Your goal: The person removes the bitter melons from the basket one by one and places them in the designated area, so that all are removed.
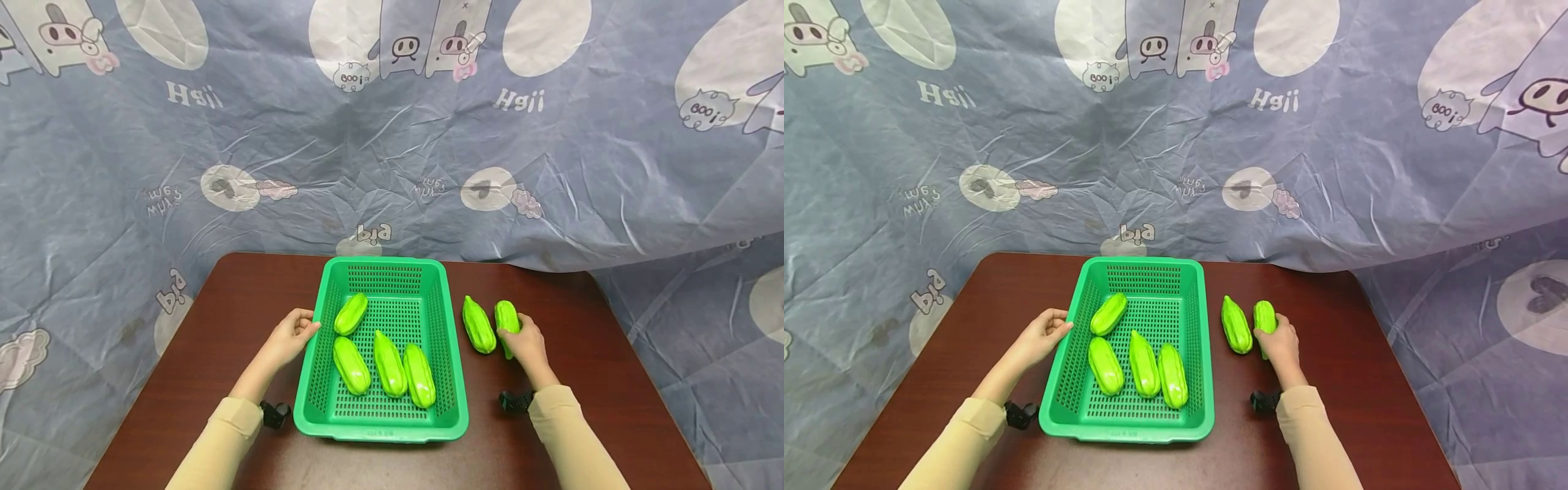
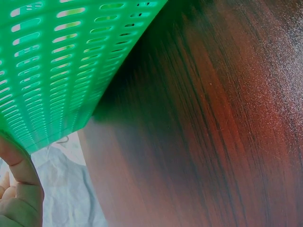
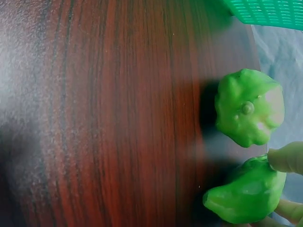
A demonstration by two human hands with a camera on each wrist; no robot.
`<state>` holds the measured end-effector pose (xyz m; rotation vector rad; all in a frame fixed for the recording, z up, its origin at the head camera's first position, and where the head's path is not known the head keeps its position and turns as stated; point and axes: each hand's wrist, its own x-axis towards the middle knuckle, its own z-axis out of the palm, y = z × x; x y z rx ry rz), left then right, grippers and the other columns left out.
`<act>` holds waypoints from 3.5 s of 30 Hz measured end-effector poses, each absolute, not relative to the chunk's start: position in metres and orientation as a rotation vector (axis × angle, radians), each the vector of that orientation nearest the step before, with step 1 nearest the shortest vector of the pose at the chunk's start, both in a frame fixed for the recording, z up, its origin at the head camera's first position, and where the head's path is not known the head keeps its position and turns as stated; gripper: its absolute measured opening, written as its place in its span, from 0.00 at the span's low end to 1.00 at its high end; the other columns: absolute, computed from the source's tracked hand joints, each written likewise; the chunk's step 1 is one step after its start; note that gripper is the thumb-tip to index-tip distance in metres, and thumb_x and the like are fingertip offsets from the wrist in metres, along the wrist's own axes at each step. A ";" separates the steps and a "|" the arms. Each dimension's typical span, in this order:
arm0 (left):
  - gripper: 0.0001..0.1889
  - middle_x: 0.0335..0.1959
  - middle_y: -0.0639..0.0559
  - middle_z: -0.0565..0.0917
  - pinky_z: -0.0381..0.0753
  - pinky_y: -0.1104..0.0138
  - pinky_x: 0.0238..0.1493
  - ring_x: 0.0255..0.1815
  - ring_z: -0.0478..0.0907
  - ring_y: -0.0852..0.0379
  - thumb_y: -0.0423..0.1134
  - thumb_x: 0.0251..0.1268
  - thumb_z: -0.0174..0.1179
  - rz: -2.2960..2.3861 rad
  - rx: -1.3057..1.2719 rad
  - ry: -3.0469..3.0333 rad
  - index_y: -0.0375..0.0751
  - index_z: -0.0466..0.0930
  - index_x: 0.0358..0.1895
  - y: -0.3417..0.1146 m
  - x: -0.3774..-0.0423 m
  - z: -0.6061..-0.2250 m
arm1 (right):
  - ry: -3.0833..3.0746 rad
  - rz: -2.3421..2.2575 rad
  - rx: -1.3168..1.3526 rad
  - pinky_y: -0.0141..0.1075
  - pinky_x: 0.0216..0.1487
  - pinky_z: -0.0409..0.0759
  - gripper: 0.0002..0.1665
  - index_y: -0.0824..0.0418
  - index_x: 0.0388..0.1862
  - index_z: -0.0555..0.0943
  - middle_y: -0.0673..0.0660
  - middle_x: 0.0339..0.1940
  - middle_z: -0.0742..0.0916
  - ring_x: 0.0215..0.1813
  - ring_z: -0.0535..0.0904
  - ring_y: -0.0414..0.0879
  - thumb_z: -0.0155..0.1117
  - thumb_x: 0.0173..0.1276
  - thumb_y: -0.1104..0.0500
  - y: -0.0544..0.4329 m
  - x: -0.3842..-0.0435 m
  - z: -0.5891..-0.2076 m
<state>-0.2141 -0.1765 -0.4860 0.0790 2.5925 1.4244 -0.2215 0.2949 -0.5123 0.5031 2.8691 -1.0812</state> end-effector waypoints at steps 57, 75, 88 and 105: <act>0.22 0.44 0.41 0.79 0.75 0.66 0.37 0.37 0.77 0.54 0.42 0.76 0.54 1.431 0.099 2.605 0.30 0.68 0.63 -0.178 -0.214 -0.488 | 2.905 -1.548 -0.087 0.52 0.68 0.70 0.39 0.61 0.75 0.62 0.62 0.72 0.71 0.70 0.68 0.58 0.65 0.71 0.52 0.167 -0.213 -0.381; 0.22 0.46 0.41 0.79 0.76 0.66 0.38 0.40 0.78 0.54 0.43 0.77 0.53 1.439 0.091 2.596 0.30 0.67 0.64 -0.179 -0.216 -0.487 | 2.777 -1.371 -0.090 0.55 0.63 0.73 0.42 0.57 0.75 0.63 0.61 0.72 0.71 0.70 0.69 0.59 0.68 0.67 0.50 0.130 -0.195 -0.414; 0.22 0.45 0.40 0.79 0.75 0.66 0.37 0.38 0.77 0.54 0.42 0.77 0.53 1.451 0.112 2.590 0.29 0.67 0.64 -0.179 -0.215 -0.490 | 2.791 -1.157 -0.016 0.56 0.58 0.76 0.44 0.63 0.75 0.62 0.65 0.70 0.73 0.66 0.72 0.62 0.69 0.66 0.50 0.117 -0.195 -0.441; 0.22 0.45 0.41 0.79 0.76 0.65 0.38 0.37 0.76 0.55 0.41 0.77 0.53 1.459 0.116 2.579 0.30 0.66 0.64 -0.179 -0.215 -0.489 | 2.703 -0.949 0.057 0.58 0.63 0.72 0.47 0.70 0.73 0.62 0.73 0.69 0.71 0.69 0.69 0.67 0.72 0.63 0.52 0.114 -0.198 -0.454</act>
